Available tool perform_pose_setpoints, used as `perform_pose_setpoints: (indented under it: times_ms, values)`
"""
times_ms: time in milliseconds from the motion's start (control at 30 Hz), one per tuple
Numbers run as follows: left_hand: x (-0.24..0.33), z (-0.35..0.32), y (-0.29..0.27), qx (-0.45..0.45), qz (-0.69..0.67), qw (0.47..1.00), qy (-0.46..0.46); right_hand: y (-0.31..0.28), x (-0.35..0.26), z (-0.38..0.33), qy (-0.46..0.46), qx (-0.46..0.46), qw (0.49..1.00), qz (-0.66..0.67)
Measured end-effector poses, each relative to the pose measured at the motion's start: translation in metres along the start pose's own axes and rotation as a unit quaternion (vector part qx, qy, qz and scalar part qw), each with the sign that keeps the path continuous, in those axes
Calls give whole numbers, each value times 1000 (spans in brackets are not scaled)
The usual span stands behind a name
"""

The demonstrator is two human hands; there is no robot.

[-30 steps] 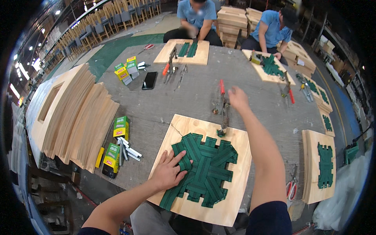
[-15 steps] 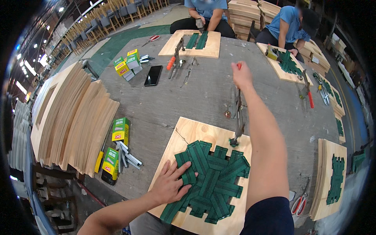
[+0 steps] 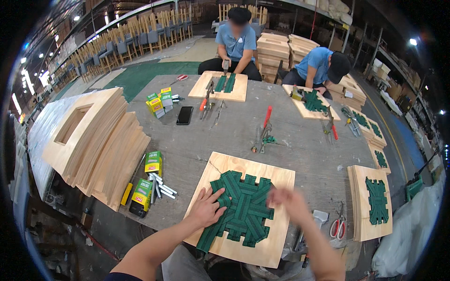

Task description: The person weaves green rattan strips into a square wooden frame to create a woven pattern. They use a staple gun to secure the strips and scissors to trim excess material. The person works on a single unit while two other workers perform similar tasks in the background.

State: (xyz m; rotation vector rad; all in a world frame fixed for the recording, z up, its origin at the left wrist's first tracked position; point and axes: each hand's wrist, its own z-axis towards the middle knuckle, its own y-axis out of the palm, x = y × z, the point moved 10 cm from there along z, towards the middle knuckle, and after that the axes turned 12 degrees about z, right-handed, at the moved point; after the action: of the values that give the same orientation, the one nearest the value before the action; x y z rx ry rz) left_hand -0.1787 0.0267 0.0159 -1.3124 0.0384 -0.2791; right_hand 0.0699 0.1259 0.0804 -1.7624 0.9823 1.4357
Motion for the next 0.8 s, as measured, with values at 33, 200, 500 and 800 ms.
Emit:
perform_pose_setpoints:
  times_ms: [33, 200, 500, 800]
  values:
    - [3, 2, 0, 2, -1, 1000, 7, 24, 37, -58, 103, -13, 992, 75]
    - [13, 5, -1, 2, 9, 1000, 15, 164, 157, -261, 312, -18, 858, 408]
    - [5, -23, -50, 167, -8, 980, -109, 128, 226, -227, 245, 153, 776, 561]
    - [47, -150, -96, 115, -705, 639, -284, 92, 122, -194, -10, 183, 818, 546]
